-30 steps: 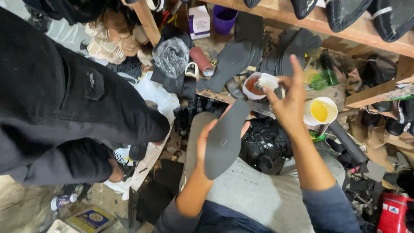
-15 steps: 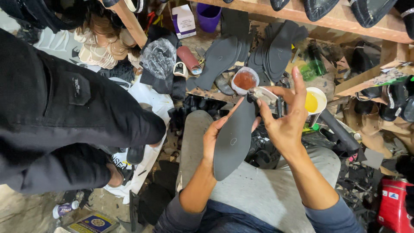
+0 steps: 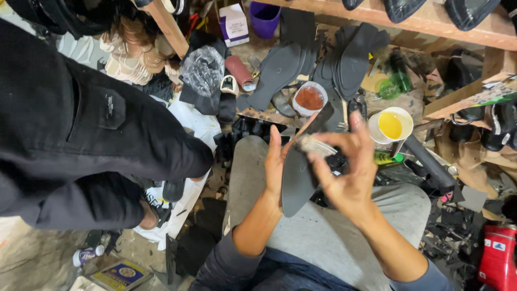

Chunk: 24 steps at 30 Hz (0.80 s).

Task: The person repeatedly applies a reddish-brown adhesive to black shoe insoles using a small brush. They dip the brush into a container of glue and spread it evenly across the surface of each insole before setting it aside and picking up the next one.

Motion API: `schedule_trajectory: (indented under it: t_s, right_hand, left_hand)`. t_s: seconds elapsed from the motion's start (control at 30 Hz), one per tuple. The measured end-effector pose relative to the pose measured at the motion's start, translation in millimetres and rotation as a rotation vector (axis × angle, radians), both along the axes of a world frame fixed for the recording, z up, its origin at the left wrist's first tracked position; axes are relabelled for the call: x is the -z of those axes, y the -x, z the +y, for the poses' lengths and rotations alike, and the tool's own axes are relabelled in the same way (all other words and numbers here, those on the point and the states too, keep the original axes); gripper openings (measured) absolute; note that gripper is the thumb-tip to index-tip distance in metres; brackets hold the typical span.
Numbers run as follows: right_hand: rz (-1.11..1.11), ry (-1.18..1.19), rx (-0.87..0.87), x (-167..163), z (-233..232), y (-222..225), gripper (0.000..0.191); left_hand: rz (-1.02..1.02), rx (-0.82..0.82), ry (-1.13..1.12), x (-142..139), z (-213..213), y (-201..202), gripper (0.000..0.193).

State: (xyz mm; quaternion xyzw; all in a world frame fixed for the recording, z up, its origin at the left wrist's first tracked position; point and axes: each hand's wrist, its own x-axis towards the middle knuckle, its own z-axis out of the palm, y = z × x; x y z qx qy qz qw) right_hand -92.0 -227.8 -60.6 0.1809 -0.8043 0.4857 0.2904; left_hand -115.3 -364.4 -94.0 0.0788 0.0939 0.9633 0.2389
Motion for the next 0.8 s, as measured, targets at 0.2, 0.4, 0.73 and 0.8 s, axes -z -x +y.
schedule_trajectory:
  t_s: [0.2, 0.4, 0.73, 0.8]
  right_hand:
    - [-0.027, 0.031, -0.067, 2.9, -2.5, -8.3, 0.097]
    - [0.007, -0.064, -0.184, 1.2, -9.5, -26.1, 0.102]
    - [-0.028, 0.027, 0.114, 11.8, 29.2, 26.3, 0.096]
    - [-0.03, 0.045, 0.151, 7.8, 37.1, 32.6, 0.095]
  left_hand:
    - [0.041, 0.056, -0.155, 6.1, 0.5, -1.8, 0.085]
    - [0.005, -0.021, -0.019, 11.5, -4.1, 10.5, 0.096]
    - [0.045, 0.048, -0.194, -4.8, -9.2, -9.2, 0.094]
    - [0.019, -0.032, -0.007, -10.8, -9.5, -10.7, 0.097]
